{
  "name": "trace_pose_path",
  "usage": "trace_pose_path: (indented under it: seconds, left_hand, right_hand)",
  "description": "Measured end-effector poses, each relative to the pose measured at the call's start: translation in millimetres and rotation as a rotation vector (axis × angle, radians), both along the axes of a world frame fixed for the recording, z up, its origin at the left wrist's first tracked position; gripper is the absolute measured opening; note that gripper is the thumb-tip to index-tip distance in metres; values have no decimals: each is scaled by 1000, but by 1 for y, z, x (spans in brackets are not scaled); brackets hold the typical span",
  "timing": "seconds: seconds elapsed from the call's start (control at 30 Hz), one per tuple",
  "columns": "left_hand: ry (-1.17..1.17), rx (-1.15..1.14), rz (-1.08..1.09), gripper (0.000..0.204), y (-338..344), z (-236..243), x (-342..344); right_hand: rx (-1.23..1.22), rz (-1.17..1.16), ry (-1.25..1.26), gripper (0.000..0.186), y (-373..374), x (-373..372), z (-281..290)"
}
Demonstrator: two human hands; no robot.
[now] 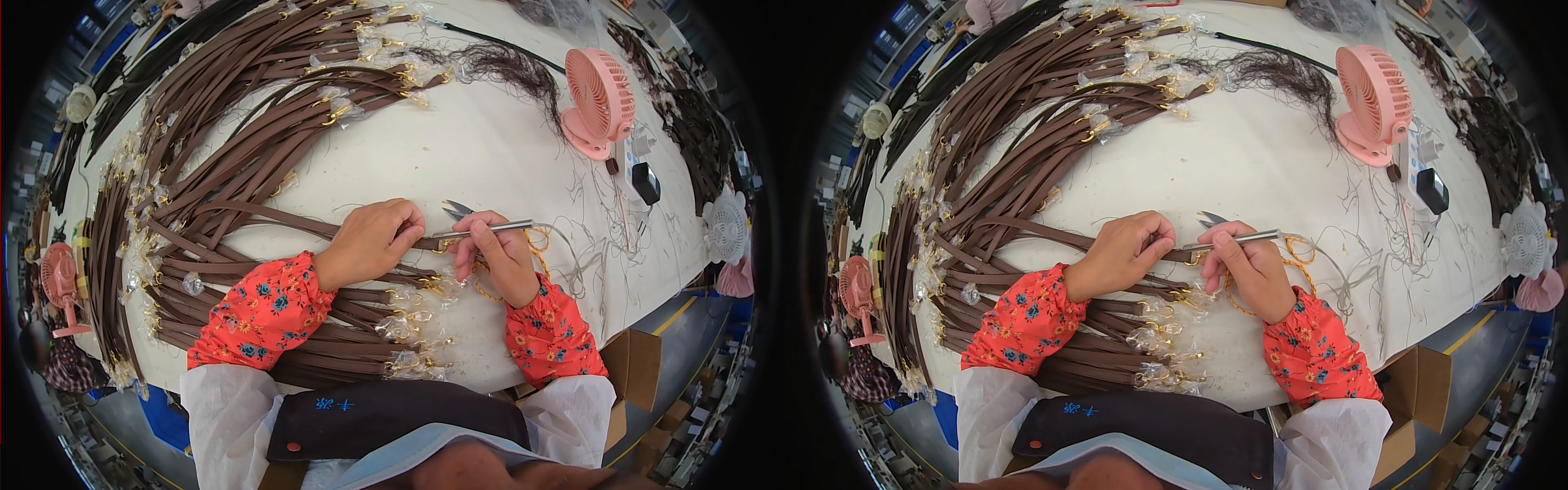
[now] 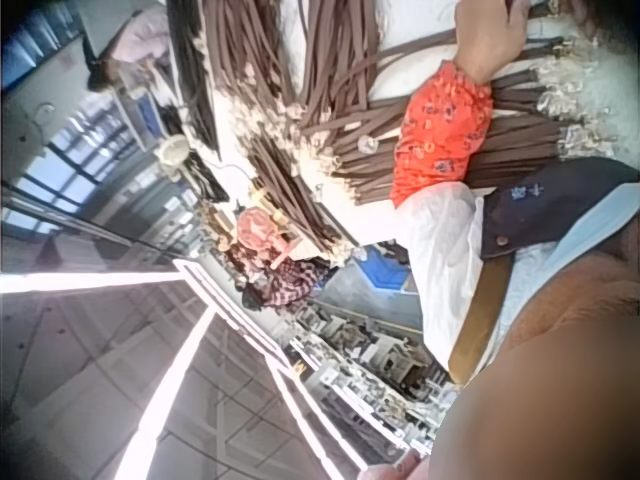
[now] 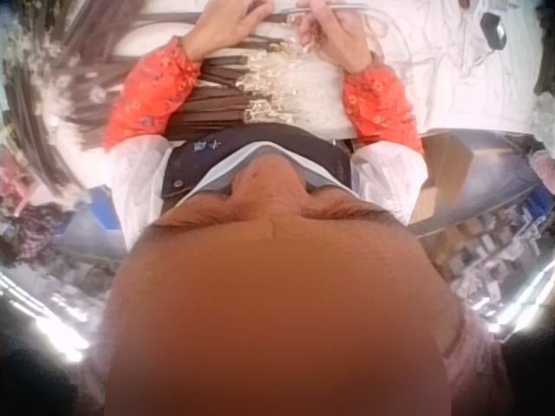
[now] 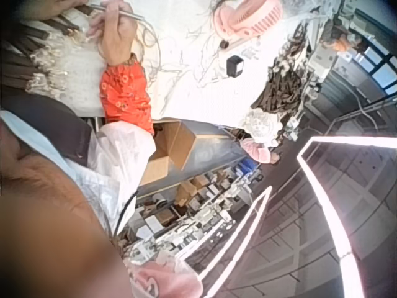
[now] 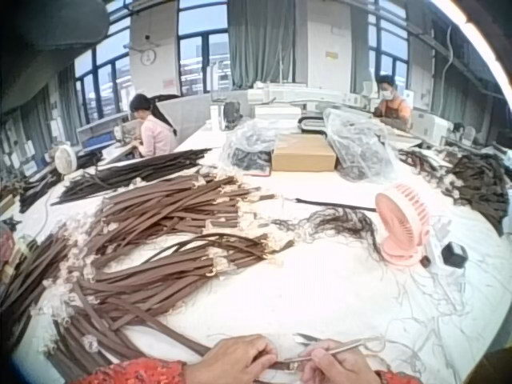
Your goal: Finishing leather straps by trimming excess material and attaching metal clips.
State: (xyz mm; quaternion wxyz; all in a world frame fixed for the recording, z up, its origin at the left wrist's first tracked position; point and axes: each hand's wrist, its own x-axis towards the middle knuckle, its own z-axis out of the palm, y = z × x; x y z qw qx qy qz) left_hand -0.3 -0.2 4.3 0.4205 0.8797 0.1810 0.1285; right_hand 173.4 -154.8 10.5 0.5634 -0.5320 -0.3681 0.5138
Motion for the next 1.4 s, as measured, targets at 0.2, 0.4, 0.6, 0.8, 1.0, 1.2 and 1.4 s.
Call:
trace_pose_path:
  seconds: [0.2,0.4,0.6,0.8,1.0,1.2,1.4]
  left_hand:
    - [35,-37,11,14,0,5,-1]
    - [16,-74,38,12,2,1,-1]
    - [-79,-326,132,10,6,-8,-2]
    - [-273,-232,219,14,9,-15,-2]
    - [-12,306,-122,23,10,5,-12]
    - [-62,249,-163,19,10,3,-9]
    - [-52,245,-128,18,8,5,-8]
  right_hand:
    - [4,16,3,36,0,0,0]
    - [2,33,22,34,-1,0,-1]
    - [143,-2,-6,33,-2,-2,-4]
    - [178,-3,-108,30,-1,-3,-3]
    - [311,-47,-474,22,-3,-1,-2]
    - [353,-36,-739,18,2,-1,-1]
    - [315,-34,-648,18,-1,-1,-1]
